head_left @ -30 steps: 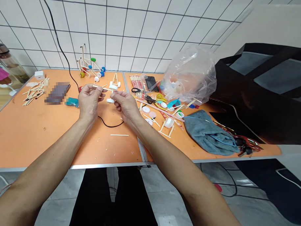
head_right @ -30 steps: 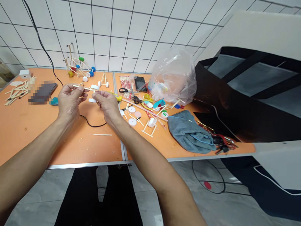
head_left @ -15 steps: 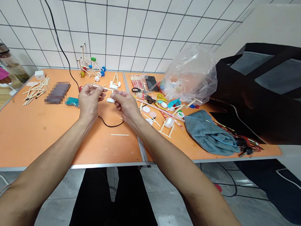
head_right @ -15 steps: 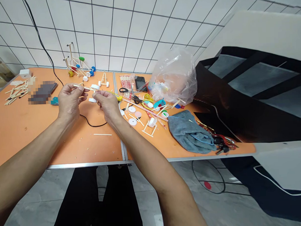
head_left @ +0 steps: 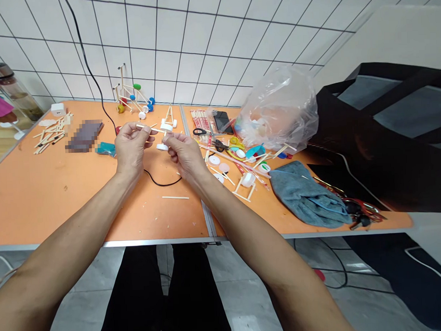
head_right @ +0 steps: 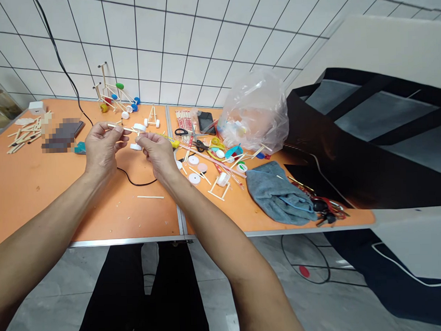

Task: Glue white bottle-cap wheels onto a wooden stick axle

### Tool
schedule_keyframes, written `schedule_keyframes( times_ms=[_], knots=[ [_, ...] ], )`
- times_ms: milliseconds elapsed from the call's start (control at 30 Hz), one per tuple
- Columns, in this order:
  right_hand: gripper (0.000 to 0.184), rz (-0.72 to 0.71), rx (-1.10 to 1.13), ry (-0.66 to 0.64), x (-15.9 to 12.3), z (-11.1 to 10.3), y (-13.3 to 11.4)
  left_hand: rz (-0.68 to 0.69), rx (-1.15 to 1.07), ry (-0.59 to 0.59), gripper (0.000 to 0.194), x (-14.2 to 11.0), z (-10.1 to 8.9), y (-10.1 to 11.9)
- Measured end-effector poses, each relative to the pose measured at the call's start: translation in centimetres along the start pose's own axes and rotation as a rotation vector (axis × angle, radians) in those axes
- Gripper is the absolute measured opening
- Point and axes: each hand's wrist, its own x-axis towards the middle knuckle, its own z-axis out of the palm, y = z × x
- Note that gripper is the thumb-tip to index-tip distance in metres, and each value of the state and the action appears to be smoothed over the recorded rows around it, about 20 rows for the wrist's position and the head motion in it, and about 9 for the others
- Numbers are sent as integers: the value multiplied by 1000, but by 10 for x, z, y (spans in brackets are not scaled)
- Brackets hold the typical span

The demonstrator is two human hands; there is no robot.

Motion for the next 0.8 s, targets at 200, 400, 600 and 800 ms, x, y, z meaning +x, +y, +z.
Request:
schedule_keyframes(
  times_ms=[200, 400, 600, 800],
  knots=[
    [17, -10, 11, 10, 1, 0, 1, -15, -11, 7, 25, -1, 1, 2],
    [20, -12, -8, 7, 1, 0, 2, -23, 8, 0, 28, -2, 1, 4],
    [21, -13, -13, 9, 0, 0, 1, -24, 12, 11, 28, -2, 2, 3],
    [22, -18, -26, 6, -1, 0, 0, -19, 1, 13, 30, -2, 2, 2]
  ],
)
